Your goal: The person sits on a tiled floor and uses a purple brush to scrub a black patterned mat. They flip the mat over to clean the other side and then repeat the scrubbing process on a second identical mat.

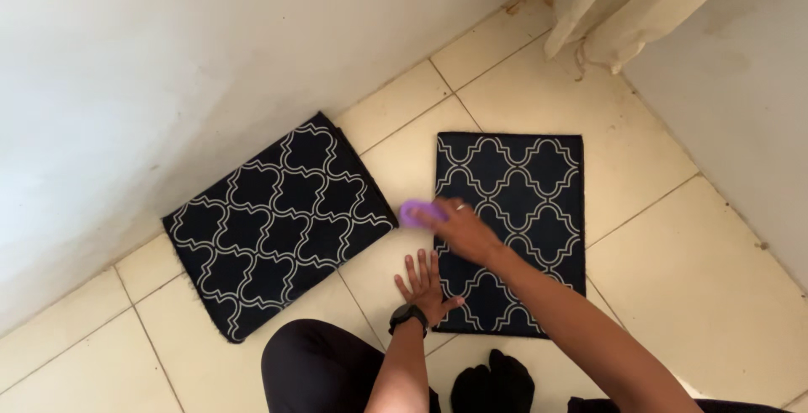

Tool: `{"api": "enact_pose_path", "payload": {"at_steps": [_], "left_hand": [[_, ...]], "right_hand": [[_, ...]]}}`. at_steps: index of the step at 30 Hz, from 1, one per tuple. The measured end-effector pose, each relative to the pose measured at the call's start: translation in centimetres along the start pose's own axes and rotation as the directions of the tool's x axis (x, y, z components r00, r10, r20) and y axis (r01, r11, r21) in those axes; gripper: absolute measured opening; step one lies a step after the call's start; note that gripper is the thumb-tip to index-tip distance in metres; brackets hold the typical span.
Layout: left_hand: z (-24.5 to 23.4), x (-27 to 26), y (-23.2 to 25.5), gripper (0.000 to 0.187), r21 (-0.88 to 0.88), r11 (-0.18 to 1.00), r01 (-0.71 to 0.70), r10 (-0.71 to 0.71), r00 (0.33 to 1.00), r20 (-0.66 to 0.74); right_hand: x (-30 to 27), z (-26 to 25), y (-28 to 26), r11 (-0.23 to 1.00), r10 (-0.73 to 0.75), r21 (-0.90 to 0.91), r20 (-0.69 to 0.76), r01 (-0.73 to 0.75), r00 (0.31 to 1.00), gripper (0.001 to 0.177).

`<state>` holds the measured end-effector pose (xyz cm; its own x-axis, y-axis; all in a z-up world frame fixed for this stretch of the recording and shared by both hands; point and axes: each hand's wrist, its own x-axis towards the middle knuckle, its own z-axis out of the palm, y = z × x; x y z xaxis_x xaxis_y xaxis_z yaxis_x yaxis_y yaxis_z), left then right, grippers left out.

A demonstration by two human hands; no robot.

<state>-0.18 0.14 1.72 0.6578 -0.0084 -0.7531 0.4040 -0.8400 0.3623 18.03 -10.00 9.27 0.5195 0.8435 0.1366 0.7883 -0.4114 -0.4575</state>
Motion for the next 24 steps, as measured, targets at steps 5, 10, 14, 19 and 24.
{"api": "enact_pose_path", "payload": {"at_steps": [5,10,14,19,24], "left_hand": [[-0.7,0.5,0.5,0.126,0.042,0.999,0.031,-0.032,0.999,0.021],[-1.2,0.4,0.5,0.126,0.015,1.000,0.021,-0.022,0.999,0.039],[-1.6,0.3,0.6,0.125,0.036,0.999,0.027,-0.030,0.996,0.085],[-0.4,0.2,0.3,0.128,0.013,1.000,0.005,-0.005,1.000,-0.023],[-0.7,0.4,0.4,0.130,0.038,0.999,0.030,-0.032,0.999,0.034]], "right_hand": [[-0.8,-2.7,3.3,0.996,0.009,0.085,-0.114,0.000,0.993,0.057],[-4.5,-5.6,10.8,0.407,0.741,-0.015,-0.579,-0.913,0.340,0.055],[-6.4,-5.1,8.6,0.796,0.496,-0.042,-0.526,-0.604,0.691,0.053],[-8.3,-3.2,0.9,0.995,0.095,-0.026,-0.064,-0.097,0.993,0.055],[-10.9,-5.6,6.9,0.880,0.443,-0.178,-0.030,-0.441,0.896,0.051]]}}
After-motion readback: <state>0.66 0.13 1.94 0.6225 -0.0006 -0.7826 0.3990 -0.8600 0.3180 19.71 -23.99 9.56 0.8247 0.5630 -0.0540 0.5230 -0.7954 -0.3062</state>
